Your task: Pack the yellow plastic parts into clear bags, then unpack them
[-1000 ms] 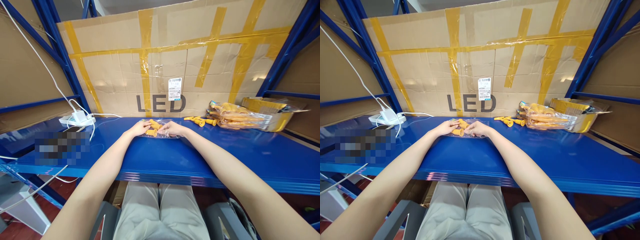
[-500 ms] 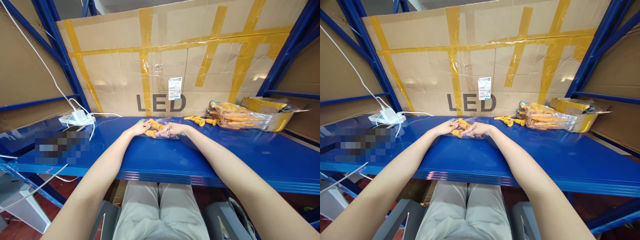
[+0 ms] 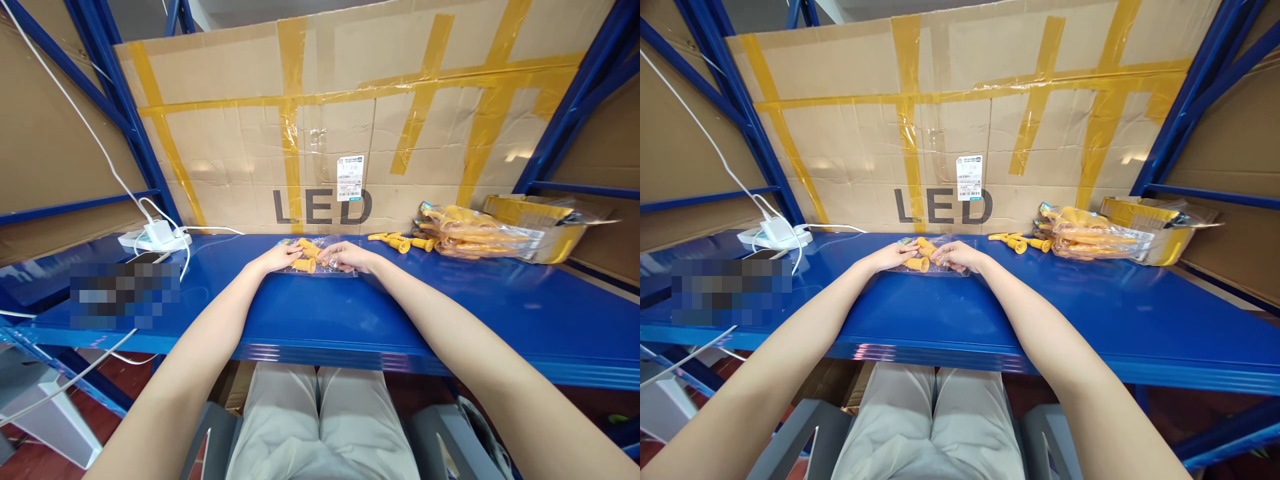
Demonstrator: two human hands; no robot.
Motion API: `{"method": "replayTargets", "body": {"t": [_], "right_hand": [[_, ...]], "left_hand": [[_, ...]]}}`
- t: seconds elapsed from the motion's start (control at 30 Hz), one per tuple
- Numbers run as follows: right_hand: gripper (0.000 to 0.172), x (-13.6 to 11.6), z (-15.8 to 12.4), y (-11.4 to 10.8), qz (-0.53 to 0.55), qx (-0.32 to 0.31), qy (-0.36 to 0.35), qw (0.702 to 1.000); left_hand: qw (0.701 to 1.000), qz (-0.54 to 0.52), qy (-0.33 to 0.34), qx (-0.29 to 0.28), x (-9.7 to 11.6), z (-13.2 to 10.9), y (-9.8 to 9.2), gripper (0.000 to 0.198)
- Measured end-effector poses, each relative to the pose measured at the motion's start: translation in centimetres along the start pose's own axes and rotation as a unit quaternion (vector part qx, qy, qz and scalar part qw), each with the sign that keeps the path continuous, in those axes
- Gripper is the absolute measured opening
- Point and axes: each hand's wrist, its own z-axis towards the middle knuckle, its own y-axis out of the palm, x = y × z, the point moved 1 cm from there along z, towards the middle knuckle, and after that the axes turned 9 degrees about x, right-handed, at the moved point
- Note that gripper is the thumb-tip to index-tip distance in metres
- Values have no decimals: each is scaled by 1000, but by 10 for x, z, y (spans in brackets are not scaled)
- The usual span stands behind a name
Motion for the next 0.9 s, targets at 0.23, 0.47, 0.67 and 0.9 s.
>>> {"method": "replayTargets", "body": {"t": [0.23, 0.47, 0.67, 0.9], "right_hand": [[48, -6, -5, 0, -57, -67, -30, 996], [48, -8, -8, -1, -88, -72, -23, 993], [56, -3, -2, 0, -73, -50, -1, 996], [54, -2, 0, -2, -59, -29, 6, 998]], "left_hand": [[1000, 22, -4, 20, 0, 1, 2, 59], [1000, 23, -1, 9, 2, -1, 1, 62], [999, 34, -4, -1, 1, 0, 1, 64], [999, 51, -5, -1, 1, 0, 2, 59]]}}
